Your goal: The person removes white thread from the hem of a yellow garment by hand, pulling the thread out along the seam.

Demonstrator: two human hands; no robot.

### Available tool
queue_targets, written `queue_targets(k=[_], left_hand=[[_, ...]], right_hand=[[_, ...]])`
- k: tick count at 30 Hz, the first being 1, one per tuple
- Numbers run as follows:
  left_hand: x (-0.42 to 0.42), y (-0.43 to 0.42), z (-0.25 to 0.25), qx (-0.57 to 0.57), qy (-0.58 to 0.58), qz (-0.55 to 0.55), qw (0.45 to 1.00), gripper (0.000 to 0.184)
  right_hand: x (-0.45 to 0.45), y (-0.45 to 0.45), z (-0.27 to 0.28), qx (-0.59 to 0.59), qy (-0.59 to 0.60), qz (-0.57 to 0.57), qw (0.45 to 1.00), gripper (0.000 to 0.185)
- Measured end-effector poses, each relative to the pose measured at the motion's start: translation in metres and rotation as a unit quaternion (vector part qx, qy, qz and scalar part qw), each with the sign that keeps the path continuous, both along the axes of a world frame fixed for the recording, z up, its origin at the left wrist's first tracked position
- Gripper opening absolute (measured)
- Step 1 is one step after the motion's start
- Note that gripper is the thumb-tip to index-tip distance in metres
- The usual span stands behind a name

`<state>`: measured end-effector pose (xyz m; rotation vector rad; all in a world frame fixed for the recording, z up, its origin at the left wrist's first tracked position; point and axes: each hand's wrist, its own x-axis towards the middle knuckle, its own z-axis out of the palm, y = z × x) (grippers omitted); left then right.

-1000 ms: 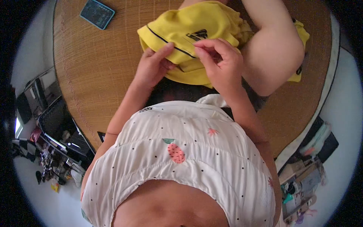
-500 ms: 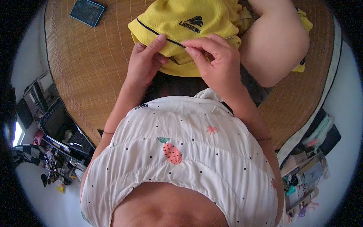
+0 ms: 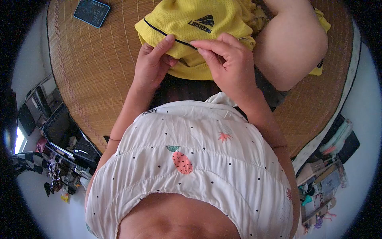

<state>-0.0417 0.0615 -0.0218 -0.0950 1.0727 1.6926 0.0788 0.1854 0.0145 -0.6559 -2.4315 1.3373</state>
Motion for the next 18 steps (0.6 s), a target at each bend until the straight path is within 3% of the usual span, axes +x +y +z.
queue_targets(k=[9,18], left_hand=[[0.0011,-0.0025,0.0000,-0.019,0.039,-0.004,0.999,0.018],[0.0055,-0.0014,0.0073,-0.082,0.210,0.001,0.974,0.014]], right_hand=[[-0.0007,0.0002,0.0012,-0.009,-0.014,0.002,1.000,0.016],[-0.0034,-0.0034,-0.0067,-0.009,-0.020,-0.016,1.000,0.014]])
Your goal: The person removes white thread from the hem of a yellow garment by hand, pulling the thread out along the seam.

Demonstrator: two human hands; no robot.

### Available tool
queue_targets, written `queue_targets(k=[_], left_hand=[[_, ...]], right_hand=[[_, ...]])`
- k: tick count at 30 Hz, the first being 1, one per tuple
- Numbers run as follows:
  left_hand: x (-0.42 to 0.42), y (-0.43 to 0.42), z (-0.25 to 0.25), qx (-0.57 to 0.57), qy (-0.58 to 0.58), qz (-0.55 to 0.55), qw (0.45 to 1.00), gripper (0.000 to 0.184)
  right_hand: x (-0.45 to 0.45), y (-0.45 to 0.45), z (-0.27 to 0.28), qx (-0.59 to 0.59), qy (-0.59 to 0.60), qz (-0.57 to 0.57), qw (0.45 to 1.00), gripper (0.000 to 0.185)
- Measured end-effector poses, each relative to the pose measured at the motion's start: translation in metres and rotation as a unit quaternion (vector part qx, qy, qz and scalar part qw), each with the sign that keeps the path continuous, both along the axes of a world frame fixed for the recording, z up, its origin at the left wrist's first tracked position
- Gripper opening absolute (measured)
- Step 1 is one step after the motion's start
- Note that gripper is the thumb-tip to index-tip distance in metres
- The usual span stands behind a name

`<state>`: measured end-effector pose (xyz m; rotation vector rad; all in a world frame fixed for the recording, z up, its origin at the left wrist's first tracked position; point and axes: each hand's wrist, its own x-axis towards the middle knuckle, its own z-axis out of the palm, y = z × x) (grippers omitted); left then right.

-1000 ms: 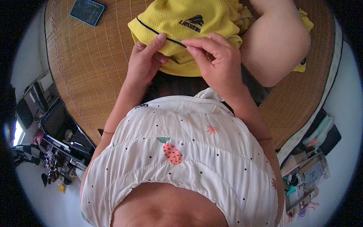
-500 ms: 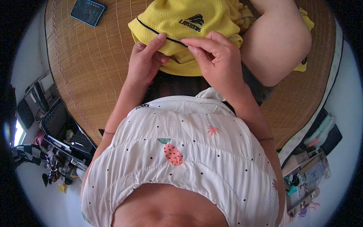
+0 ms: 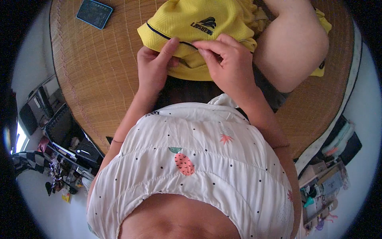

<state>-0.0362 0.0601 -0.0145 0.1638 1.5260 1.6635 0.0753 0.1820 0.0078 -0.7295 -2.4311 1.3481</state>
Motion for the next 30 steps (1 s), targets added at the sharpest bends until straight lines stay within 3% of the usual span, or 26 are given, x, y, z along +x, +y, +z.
queue_targets(k=[9,15,30], left_hand=[[0.009,0.002,-0.004,0.042,0.117,0.062,0.990,0.015],[0.011,0.001,-0.014,0.053,0.166,0.032,0.984,0.013],[-0.001,-0.001,-0.009,0.040,-0.091,0.061,0.993,0.012]], right_hand=[[-0.007,-0.002,-0.008,0.032,0.009,0.004,0.999,0.008],[-0.008,-0.003,-0.012,0.050,0.003,0.006,0.999,0.006],[-0.008,-0.001,-0.015,-0.012,0.056,0.008,0.998,0.006]])
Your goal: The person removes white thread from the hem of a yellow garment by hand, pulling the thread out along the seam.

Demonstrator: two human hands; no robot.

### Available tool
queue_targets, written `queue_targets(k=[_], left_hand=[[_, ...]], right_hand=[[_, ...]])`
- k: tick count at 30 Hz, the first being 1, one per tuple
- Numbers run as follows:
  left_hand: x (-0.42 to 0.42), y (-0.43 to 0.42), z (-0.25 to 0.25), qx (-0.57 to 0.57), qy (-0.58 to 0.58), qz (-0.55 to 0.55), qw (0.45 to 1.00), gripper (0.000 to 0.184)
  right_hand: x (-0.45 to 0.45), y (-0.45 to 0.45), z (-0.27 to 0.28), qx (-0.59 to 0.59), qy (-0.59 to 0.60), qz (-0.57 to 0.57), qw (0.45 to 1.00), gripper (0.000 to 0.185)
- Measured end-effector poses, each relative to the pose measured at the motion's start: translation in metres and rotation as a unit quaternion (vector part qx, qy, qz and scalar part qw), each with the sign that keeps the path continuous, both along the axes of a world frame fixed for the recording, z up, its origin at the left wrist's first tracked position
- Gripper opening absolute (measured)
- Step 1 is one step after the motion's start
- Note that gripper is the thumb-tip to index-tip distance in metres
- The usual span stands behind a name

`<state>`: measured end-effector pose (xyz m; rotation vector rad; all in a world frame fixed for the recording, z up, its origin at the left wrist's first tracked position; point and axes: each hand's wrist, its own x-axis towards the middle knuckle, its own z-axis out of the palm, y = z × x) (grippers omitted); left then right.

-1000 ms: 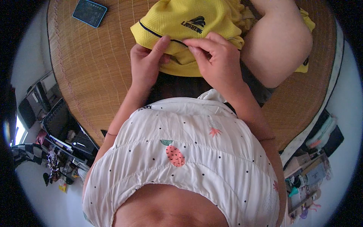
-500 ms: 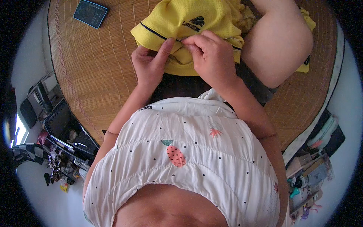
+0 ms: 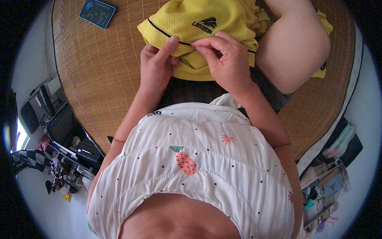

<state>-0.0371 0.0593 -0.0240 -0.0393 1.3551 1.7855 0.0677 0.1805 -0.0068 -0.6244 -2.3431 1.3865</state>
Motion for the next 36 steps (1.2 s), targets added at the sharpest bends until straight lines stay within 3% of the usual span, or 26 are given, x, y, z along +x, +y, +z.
queue_targets(k=[6,36], left_hand=[[-0.006,-0.002,-0.002,0.071,-0.126,-0.022,0.989,0.009],[-0.012,-0.006,0.002,0.021,-0.095,-0.139,0.986,0.022]], right_hand=[[0.000,0.000,0.002,-0.027,0.003,0.001,1.000,0.005],[0.001,0.005,0.005,-0.001,0.008,0.042,0.999,0.005]])
